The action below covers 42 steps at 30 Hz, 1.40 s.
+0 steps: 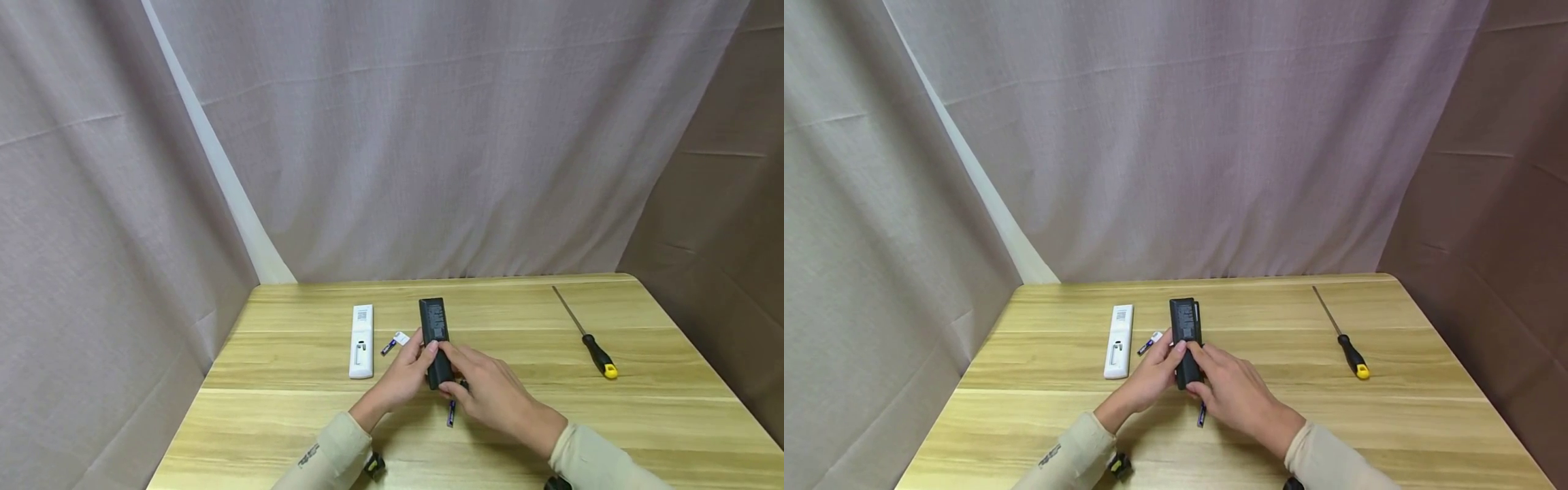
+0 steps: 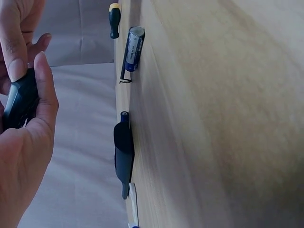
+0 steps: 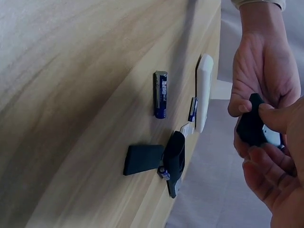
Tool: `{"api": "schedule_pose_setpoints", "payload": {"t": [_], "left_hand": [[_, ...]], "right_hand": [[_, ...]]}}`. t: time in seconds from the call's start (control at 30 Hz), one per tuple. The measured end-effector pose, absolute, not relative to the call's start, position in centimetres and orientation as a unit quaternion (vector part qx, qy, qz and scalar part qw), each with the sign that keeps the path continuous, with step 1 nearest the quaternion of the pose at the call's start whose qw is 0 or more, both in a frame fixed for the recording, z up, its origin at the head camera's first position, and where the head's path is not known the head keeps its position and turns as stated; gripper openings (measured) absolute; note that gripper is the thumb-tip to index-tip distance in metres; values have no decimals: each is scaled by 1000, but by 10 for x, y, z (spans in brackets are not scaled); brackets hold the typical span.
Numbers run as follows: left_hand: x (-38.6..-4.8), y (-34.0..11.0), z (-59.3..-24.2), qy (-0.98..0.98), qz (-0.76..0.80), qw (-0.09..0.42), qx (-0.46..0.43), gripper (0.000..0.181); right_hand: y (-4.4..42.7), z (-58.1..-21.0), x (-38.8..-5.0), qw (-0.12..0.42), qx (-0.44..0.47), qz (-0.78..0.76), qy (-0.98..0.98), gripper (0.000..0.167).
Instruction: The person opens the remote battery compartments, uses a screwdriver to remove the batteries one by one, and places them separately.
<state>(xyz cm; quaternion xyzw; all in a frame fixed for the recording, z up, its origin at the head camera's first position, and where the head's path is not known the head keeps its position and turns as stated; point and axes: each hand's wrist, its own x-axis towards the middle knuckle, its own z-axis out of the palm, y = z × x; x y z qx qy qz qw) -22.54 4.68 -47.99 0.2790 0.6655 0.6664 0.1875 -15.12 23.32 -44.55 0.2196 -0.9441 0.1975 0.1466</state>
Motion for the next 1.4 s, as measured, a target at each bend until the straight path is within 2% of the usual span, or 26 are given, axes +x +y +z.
{"api": "schedule_pose_setpoints", "payload": {"t": [0.23, 0.73, 0.97, 1.4], "left_hand": [[-224, 47, -477, 644, 687, 206, 266, 47], [-222, 47, -477, 656, 672, 204, 276, 45], [-220, 48, -477, 633, 681, 233, 286, 36], [-220, 51, -476, 642, 672, 213, 300, 35]], "right_hand": [[234, -441, -155, 132, 227, 215, -941, 68], [234, -439, -158, 102, 228, 217, -943, 66], [236, -435, -158, 93, 231, 217, -944, 63], [237, -431, -162, 71, 225, 247, -940, 56]]}}
